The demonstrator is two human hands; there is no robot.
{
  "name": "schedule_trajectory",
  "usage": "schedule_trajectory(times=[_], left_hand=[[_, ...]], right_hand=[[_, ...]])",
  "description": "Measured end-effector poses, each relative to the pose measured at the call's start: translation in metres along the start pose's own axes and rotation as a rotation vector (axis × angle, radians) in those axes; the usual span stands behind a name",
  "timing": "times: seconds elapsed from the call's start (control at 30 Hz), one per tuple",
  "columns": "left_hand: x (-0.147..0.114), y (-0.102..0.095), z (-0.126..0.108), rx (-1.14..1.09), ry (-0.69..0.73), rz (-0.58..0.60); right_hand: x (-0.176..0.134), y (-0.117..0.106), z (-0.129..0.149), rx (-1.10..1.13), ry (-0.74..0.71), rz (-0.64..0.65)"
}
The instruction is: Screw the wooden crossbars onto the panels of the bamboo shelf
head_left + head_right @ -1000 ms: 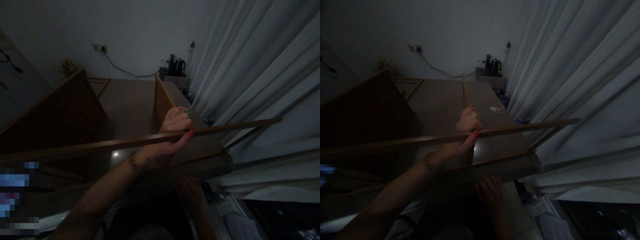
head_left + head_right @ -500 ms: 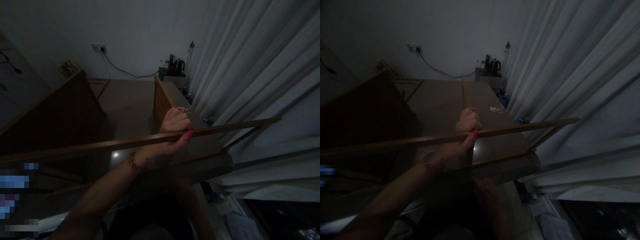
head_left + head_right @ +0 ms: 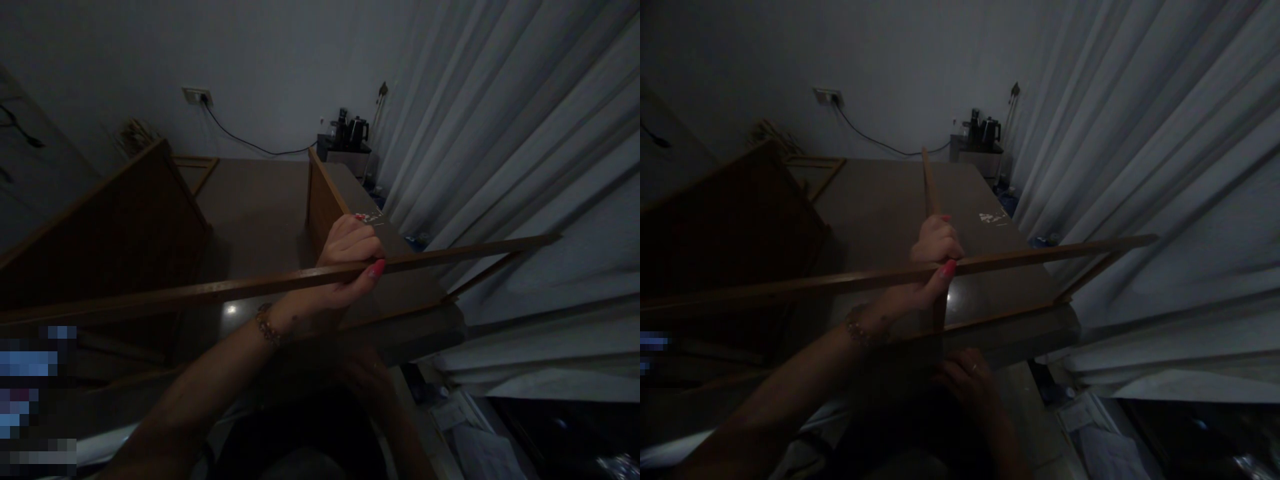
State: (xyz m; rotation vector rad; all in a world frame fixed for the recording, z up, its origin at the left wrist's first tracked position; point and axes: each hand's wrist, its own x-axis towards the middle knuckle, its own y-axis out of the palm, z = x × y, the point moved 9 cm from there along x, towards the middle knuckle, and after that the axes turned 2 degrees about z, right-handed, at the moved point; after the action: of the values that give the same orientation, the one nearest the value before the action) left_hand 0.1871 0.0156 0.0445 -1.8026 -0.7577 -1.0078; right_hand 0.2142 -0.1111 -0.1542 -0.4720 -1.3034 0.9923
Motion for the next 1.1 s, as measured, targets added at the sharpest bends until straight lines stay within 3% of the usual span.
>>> schedule_trajectory(times=[0.27,0.5,0.67,0.87,1.1], left_hand=[[-0.0009,0.0028,0.0051,0.000,-0.062,0.018],[-0.0007,0.0022,0.0032,0.008,-0.023,0.003],[-0.0006,0.0015,0.0021,0.006,-0.015,0.003],[-0.0007,0.0016,0.0029,-0.001,-0.021,0.008],[0.0001,0.0018,0.0039,-0.014,0.007,-0.001]], right_hand=[[0.0059,0.0001,-0.0005,-0.011,-0.006,-0.029],[0.0099,-0.0037,0.0071,-0.037,-0.061,-0.068],[0.0071,0.0014,0.0040,0.005,-0.034,-0.039],[0.0069,0.0007,0.0027,0.048,0.015,0.126],[0.0066,-0.0049,0.0028,-0.017,-0.060,0.114]])
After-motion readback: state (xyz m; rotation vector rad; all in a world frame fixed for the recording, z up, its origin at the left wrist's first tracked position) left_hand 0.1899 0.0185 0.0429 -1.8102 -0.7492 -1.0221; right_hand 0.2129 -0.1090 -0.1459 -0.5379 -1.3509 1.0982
